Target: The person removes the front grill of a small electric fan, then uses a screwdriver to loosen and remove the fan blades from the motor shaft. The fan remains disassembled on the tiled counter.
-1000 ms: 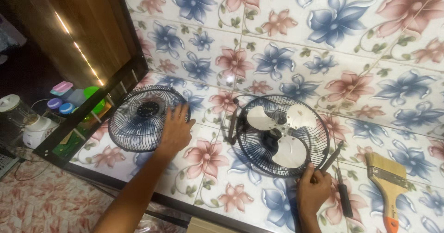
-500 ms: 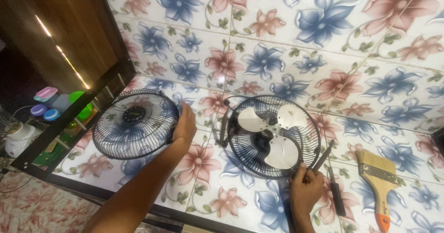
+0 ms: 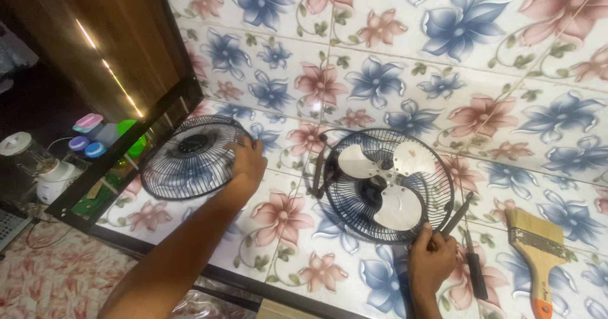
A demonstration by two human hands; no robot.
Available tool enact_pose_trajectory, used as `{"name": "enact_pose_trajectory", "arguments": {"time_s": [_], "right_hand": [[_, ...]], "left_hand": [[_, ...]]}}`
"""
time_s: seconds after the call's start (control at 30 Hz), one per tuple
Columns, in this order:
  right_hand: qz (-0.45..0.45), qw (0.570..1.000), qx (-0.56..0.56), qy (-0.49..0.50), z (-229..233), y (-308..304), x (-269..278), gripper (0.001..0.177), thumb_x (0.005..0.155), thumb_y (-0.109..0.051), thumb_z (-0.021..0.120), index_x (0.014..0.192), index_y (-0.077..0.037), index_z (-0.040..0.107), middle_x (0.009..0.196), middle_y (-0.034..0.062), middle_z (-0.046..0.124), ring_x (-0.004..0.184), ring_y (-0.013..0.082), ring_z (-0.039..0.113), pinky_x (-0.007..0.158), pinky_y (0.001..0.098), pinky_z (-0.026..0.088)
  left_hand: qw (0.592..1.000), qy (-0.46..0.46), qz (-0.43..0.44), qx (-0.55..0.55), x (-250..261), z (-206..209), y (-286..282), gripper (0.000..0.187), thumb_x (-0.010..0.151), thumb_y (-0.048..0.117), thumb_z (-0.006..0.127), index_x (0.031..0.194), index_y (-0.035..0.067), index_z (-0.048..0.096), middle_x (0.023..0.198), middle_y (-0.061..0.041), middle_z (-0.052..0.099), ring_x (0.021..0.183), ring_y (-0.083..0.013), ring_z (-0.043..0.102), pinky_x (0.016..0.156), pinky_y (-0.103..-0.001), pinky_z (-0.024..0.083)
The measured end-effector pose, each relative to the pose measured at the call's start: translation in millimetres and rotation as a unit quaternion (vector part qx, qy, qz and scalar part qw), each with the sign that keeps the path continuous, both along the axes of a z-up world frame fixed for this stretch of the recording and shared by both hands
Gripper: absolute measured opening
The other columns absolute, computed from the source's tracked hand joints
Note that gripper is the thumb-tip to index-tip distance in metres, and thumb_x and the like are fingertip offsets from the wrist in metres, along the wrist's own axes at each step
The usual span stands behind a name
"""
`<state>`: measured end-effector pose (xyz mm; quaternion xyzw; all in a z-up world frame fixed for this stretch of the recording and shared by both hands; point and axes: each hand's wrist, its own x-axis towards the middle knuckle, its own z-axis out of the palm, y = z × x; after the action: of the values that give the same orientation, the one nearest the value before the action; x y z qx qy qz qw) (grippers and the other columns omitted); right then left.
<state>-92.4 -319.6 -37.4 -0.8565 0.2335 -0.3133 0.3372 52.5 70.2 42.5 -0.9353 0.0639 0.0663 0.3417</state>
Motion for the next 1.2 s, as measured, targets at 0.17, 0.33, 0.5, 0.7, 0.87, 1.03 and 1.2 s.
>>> {"name": "enact_pose_trajectory", "arguments": {"time_s": [0.17,0.33,0.5,0.7,0.87,1.03,1.2], "right_hand": [[0.006,1.000,0.020,-0.005,6,3,-1,0.054,0.105,-0.036,0.063,0.072,0.006,0.064,0.087,0.0175,0.055,0.076,0.0351,0.058,0.073,0.0487,0.043],[0.003,0.999,0.033,0.001,7,4,0,0.053,0.105,-0.037,0.063,0.074,0.005,0.064,0.089,0.0168,0.055,0.075,0.0345,0.058,0.072,0.0484,0.044],[0.002,1.000,0.029,0.007,6,4,-1,0.052,0.105,-0.037,0.062,0.073,0.004,0.065,0.089,0.0161,0.055,0.075,0.0349,0.058,0.072,0.0490,0.043],[0.005,1.000,0.014,-0.002,6,4,-2,0.053,0.105,-0.037,0.062,0.073,0.005,0.064,0.089,0.0173,0.054,0.077,0.0356,0.058,0.074,0.0490,0.043],[0.009,0.999,0.044,-0.006,8,5,-2,0.047,0.104,-0.037,0.060,0.084,0.004,0.069,0.094,0.0190,0.057,0.078,0.0356,0.062,0.073,0.0479,0.046],[0.001,0.998,0.062,-0.003,7,5,0,0.045,0.102,-0.037,0.062,0.090,0.005,0.072,0.096,0.0183,0.061,0.080,0.0342,0.065,0.075,0.0460,0.048],[-0.012,0.996,0.085,0.019,-5,-1,6,0.041,0.099,-0.033,0.063,0.090,0.006,0.073,0.096,0.0152,0.061,0.076,0.0319,0.066,0.072,0.0442,0.049]], "left_hand": [[0.998,-0.002,-0.055,0.029,-6,-6,14,0.034,0.093,0.031,0.065,0.120,0.012,0.075,0.146,-0.017,0.045,0.128,-0.0482,0.041,0.077,-0.063,0.048],[0.998,0.010,-0.058,0.030,-6,-20,14,0.032,0.093,0.028,0.064,0.120,0.013,0.074,0.139,-0.017,0.051,0.127,-0.0484,0.042,0.073,-0.061,0.049],[0.995,-0.016,-0.083,0.042,-5,-24,13,0.030,0.096,0.023,0.059,0.118,0.010,0.075,0.129,-0.017,0.059,0.125,-0.0520,0.046,0.070,-0.059,0.051],[0.991,-0.013,-0.134,0.000,-12,-26,16,0.026,0.091,0.023,0.066,0.114,0.013,0.075,0.128,-0.012,0.062,0.129,-0.0340,0.052,0.097,-0.058,0.046],[0.939,-0.053,-0.091,-0.328,-1,-25,-3,0.035,0.084,0.015,0.067,0.117,0.006,0.064,0.119,-0.015,0.067,0.115,-0.0346,0.063,0.094,-0.048,0.054],[0.834,-0.098,-0.017,-0.543,40,-34,-42,0.024,0.096,0.022,0.059,0.114,0.005,0.060,0.118,-0.020,0.064,0.109,-0.0421,0.062,0.094,-0.054,0.051],[0.773,-0.194,-0.085,-0.598,80,-63,-74,0.032,0.084,0.028,0.065,0.109,0.007,0.061,0.115,-0.019,0.062,0.111,-0.0404,0.057,0.093,-0.053,0.047]]}}
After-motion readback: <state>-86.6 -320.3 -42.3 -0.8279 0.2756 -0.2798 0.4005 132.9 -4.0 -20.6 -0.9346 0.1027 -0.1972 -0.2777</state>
